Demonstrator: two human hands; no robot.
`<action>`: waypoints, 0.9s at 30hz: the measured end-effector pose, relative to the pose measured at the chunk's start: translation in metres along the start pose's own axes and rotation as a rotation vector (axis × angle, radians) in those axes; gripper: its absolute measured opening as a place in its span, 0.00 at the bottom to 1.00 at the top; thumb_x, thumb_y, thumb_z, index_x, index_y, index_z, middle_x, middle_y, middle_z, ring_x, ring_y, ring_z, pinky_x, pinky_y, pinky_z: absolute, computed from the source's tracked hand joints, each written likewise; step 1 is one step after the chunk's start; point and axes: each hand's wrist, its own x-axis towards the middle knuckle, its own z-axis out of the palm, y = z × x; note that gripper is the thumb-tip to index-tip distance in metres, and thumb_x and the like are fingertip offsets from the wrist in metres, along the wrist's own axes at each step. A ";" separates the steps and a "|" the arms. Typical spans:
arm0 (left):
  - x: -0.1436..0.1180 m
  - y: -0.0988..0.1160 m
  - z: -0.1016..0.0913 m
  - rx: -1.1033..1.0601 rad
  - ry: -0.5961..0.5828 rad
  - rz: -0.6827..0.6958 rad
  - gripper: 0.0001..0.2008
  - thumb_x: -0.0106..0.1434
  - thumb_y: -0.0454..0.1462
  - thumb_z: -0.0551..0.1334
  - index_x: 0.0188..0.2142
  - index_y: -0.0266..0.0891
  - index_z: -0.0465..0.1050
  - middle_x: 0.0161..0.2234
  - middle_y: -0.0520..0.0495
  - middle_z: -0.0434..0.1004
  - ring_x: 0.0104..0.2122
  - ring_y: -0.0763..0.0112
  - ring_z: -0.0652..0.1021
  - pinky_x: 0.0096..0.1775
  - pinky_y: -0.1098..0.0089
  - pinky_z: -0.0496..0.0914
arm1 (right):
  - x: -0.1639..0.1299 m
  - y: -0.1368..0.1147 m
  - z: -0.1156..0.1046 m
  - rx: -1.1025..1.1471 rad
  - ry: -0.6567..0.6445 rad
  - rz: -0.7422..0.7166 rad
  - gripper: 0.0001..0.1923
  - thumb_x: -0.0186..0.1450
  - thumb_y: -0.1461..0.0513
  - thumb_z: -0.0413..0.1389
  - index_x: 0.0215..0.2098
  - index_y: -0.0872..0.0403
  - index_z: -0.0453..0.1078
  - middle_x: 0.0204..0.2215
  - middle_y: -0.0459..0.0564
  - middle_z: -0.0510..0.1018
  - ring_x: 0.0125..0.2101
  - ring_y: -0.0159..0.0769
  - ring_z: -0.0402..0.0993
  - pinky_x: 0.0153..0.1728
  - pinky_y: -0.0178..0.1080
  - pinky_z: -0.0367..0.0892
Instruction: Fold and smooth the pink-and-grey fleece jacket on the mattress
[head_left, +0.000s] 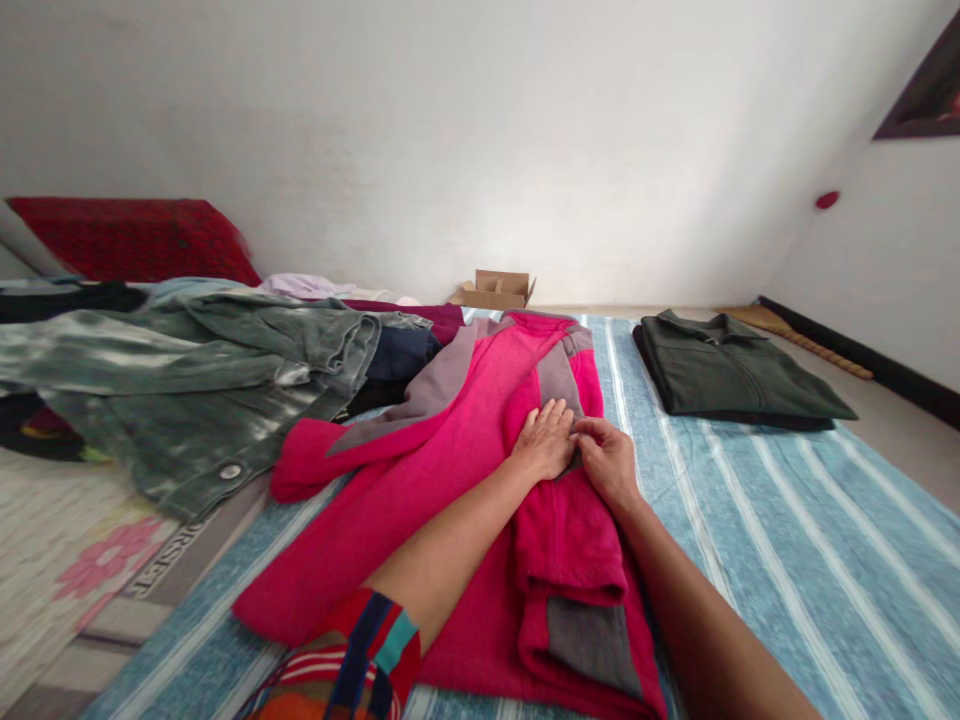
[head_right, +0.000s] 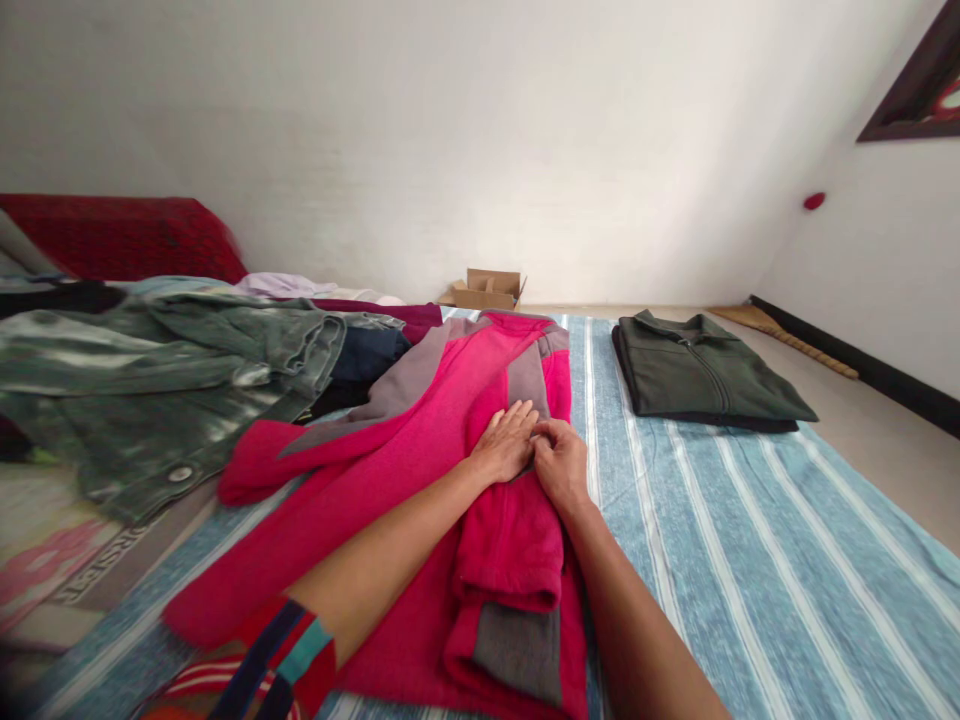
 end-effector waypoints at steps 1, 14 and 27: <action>-0.001 0.000 0.000 -0.004 -0.007 0.003 0.27 0.67 0.44 0.40 0.62 0.36 0.48 0.65 0.42 0.43 0.64 0.62 0.45 0.60 0.57 0.45 | -0.001 -0.006 0.000 -0.029 -0.017 -0.027 0.11 0.51 0.62 0.51 0.28 0.55 0.74 0.29 0.48 0.77 0.33 0.39 0.71 0.40 0.42 0.64; 0.004 -0.002 0.004 -0.085 0.033 -0.032 0.29 0.66 0.48 0.41 0.62 0.38 0.50 0.65 0.44 0.44 0.64 0.64 0.46 0.60 0.56 0.44 | -0.068 -0.046 -0.004 -0.782 -0.372 -0.359 0.11 0.60 0.68 0.46 0.35 0.54 0.69 0.38 0.54 0.74 0.41 0.40 0.70 0.43 0.41 0.65; 0.006 -0.005 0.004 -0.075 0.001 -0.039 0.29 0.66 0.49 0.40 0.62 0.38 0.50 0.65 0.43 0.44 0.64 0.63 0.46 0.60 0.54 0.45 | -0.097 -0.031 0.006 -0.977 -0.315 -0.463 0.22 0.63 0.57 0.52 0.52 0.59 0.66 0.53 0.65 0.67 0.55 0.55 0.59 0.52 0.54 0.58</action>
